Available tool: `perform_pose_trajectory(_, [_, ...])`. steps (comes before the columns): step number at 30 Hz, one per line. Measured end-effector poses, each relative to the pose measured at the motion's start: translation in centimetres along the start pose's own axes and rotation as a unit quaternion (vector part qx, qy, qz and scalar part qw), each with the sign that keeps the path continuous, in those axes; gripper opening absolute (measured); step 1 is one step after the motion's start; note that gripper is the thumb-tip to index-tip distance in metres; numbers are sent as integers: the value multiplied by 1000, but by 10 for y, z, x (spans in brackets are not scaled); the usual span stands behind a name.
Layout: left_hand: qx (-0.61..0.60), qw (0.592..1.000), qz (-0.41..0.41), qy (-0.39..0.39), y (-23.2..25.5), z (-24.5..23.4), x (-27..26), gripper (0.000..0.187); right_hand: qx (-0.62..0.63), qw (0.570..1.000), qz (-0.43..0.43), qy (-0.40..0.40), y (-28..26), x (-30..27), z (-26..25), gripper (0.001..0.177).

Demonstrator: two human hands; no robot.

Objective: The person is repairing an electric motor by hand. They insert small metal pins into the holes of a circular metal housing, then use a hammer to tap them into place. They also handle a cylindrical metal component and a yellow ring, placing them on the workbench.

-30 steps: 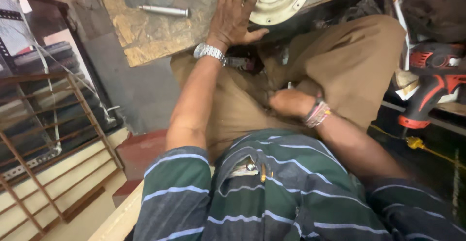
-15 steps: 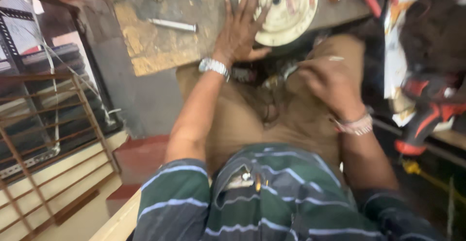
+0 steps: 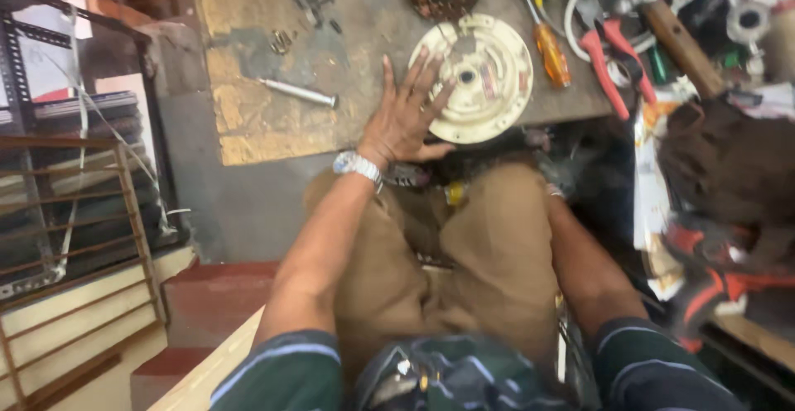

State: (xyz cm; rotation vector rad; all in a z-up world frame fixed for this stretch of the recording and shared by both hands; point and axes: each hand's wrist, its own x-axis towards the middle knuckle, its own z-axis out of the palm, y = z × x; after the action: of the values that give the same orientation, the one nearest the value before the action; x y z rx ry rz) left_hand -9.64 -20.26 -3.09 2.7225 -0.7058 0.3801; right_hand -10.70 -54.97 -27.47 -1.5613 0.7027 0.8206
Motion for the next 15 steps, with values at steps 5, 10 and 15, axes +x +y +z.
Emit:
perform_pose_trajectory(5, [-11, 1000, -18, -21, 5, -2, -3, 116, -70, 991, 84, -73, 30, 44, 53, 16])
perform_pose_trajectory(10, [-21, 999, -24, -2, 12, -7, -8, 109, -112, 984, 99, -94, 31, 96, 89, 18])
perform_pose_trajectory(15, [-20, 999, -28, -9, 7, -15, -5, 103, -135, 985, 89, -53, 24, 138, 115, 20])
